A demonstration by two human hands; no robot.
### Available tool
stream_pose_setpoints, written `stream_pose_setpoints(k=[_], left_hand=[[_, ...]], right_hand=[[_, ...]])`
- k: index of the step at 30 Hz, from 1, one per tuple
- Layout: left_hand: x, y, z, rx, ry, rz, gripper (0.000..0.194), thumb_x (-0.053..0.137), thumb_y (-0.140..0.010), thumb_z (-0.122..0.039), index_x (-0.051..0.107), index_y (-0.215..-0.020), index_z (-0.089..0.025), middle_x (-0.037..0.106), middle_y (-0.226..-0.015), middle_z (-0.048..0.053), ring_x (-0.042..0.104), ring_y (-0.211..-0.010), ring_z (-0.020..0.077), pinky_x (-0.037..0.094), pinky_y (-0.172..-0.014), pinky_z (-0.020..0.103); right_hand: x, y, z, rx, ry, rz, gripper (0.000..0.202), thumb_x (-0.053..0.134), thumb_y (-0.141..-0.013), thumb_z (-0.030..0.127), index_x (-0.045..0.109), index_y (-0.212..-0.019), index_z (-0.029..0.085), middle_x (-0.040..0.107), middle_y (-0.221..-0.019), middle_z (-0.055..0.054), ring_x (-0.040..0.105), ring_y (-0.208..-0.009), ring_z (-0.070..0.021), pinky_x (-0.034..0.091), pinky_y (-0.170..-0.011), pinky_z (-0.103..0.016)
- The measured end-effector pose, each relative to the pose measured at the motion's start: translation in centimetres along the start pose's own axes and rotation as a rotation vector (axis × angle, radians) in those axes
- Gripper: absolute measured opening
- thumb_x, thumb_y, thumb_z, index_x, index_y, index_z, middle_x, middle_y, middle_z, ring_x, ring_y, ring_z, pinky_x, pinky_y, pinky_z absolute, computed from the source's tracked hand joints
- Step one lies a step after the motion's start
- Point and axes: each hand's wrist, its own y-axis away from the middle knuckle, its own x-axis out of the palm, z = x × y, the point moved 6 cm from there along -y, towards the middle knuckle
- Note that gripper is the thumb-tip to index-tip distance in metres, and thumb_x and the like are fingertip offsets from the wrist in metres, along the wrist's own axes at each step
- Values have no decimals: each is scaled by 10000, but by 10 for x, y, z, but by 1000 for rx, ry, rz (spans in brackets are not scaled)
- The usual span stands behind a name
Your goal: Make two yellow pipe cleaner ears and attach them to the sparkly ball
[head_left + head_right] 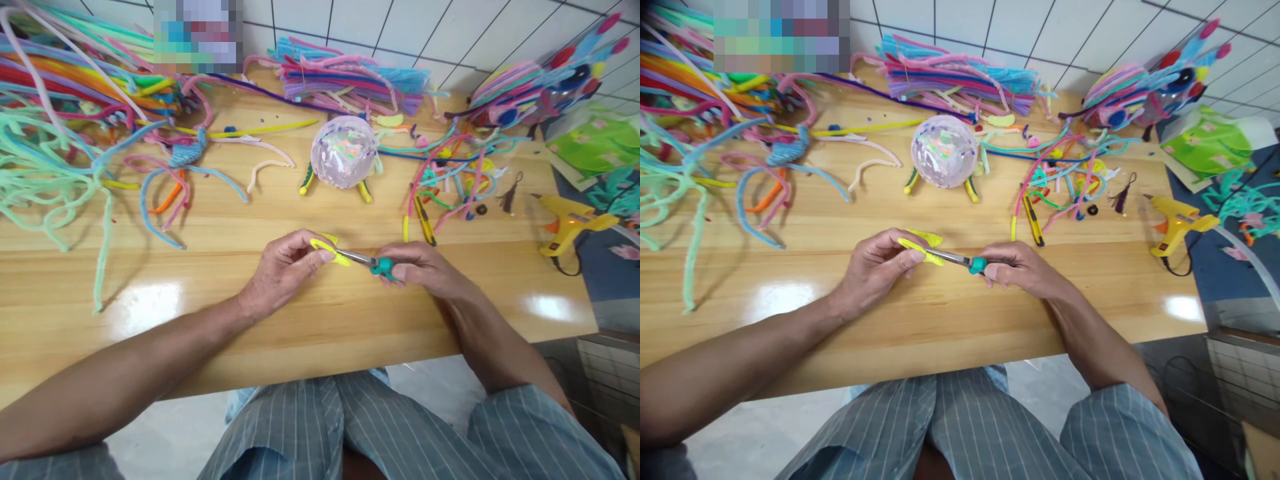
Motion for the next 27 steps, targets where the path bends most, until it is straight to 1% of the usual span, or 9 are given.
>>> stream_pose_setpoints(k=[3,6,12,14,16,19,22,24,27], left_hand=[[1,0,-1,7,-1,8,274,967,-811,-406,825,-870,-179,775,-809,42,523,-561,81,471,-518,186],[2,0,-2,10,-2,18,290,965,-810,-417,816,-857,-172,808,-875,61,535,-570,80,480,-529,188],[2,0,-1,-2,3,16,328,972,-791,-450,809,-834,-168,798,-847,57,522,-561,78,472,-512,181],[2,-1,1,-13,19,4,326,985,-773,-440,810,-826,-170,772,-786,39,525,-561,80,475,-509,175],[2,-2,2,-23,39,-11,327,997,-756,-431,806,-807,-170,726,-699,13,516,-545,78,469,-501,169],[2,-3,1,-39,60,-31,336,1019,-718,-417,797,-777,-172,679,-624,-12,508,-518,73,458,-488,168],[1,-4,0,-60,65,-47,348,1034,-688,-411,795,-774,-172,696,-637,-11,524,-519,75,463,-493,174],[0,-4,0,-71,59,-53,358,1032,-689,-420,790,-774,-172,702,-641,-10,537,-524,77,470,-505,179],[-1,-4,1,-77,43,-70,373,1021,-708,-443,776,-777,-170,689,-618,-15,566,-533,85,484,-529,187]], right_hand=[[1,0,0,9,-15,20,514,753,-958,651,793,-952,139,703,-743,-33,542,-569,-104,394,-502,-233],[4,0,-1,15,-76,70,526,737,-973,652,796,-981,129,706,-727,-34,523,-531,-93,385,-491,-237],[6,0,-2,22,-104,91,513,735,-984,636,794,-944,128,706,-717,-44,539,-534,-96,400,-496,-235],[7,1,-2,41,-113,92,521,740,-973,650,798,-978,132,733,-758,-60,577,-566,-111,436,-517,-238],[6,3,0,44,-122,58,533,759,-949,668,805,-1029,143,770,-837,-86,644,-641,-147,495,-555,-252],[-1,4,3,20,-118,-45,536,790,-913,681,818,-1054,164,792,-898,-102,710,-756,-202,553,-604,-277],[-8,5,4,-26,-86,-119,518,797,-906,678,826,-1049,181,787,-867,-82,695,-720,-196,541,-590,-285],[-11,6,5,-64,-43,-160,498,794,-913,668,828,-1064,195,781,-854,-62,668,-676,-180,531,-589,-291],[-12,6,6,-122,15,-212,459,780,-933,646,823,-1085,216,770,-850,-43,655,-666,-178,529,-608,-304]])
